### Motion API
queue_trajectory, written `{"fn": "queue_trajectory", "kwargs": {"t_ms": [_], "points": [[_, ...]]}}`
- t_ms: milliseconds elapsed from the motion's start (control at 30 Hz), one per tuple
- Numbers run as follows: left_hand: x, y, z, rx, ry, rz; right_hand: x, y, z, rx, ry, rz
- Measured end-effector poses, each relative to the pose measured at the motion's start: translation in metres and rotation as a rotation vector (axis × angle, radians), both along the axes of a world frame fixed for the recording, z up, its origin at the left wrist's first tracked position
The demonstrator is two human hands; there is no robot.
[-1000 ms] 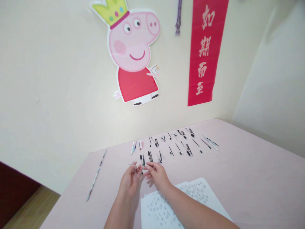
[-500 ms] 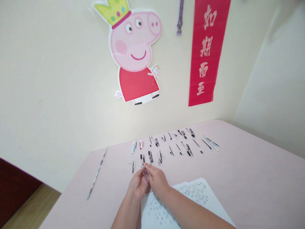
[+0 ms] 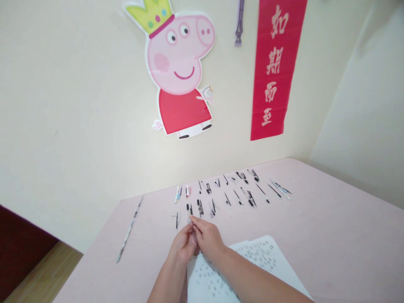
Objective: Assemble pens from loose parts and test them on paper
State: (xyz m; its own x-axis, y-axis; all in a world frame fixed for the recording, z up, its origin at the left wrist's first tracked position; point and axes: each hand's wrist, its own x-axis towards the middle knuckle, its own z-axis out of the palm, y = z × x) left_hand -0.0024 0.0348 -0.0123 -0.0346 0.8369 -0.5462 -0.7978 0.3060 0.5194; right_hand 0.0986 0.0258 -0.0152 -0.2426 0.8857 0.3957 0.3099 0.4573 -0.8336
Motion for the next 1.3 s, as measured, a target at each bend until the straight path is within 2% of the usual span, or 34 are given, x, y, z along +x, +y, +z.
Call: {"fn": "queue_trajectory", "kwargs": {"t_ms": [100,200,367,500,767,1133,1300], "points": [[-0.004,0.002,0.0,0.011,0.08,0.035,0.001,-0.003,0.003,0.07,0.002,0.053],[-0.018,0.006,0.006,0.048,0.186,0.101,0.001,-0.003,0.004,0.128,0.02,0.084],[-0.053,0.019,0.02,0.141,0.405,0.306,0.002,-0.001,0.0,0.132,0.035,0.059],[-0.068,0.027,0.013,0.141,0.526,0.395,0.001,0.001,-0.002,0.116,0.062,0.053],[-0.068,0.032,-0.012,0.156,0.657,0.427,0.001,0.002,-0.002,0.081,0.07,0.024],[-0.064,0.032,-0.017,0.232,0.777,0.397,0.0,0.004,-0.009,0.065,0.114,0.01],[-0.067,0.035,-0.022,0.203,0.882,0.448,0.0,0.005,-0.01,0.058,0.112,0.01]]}}
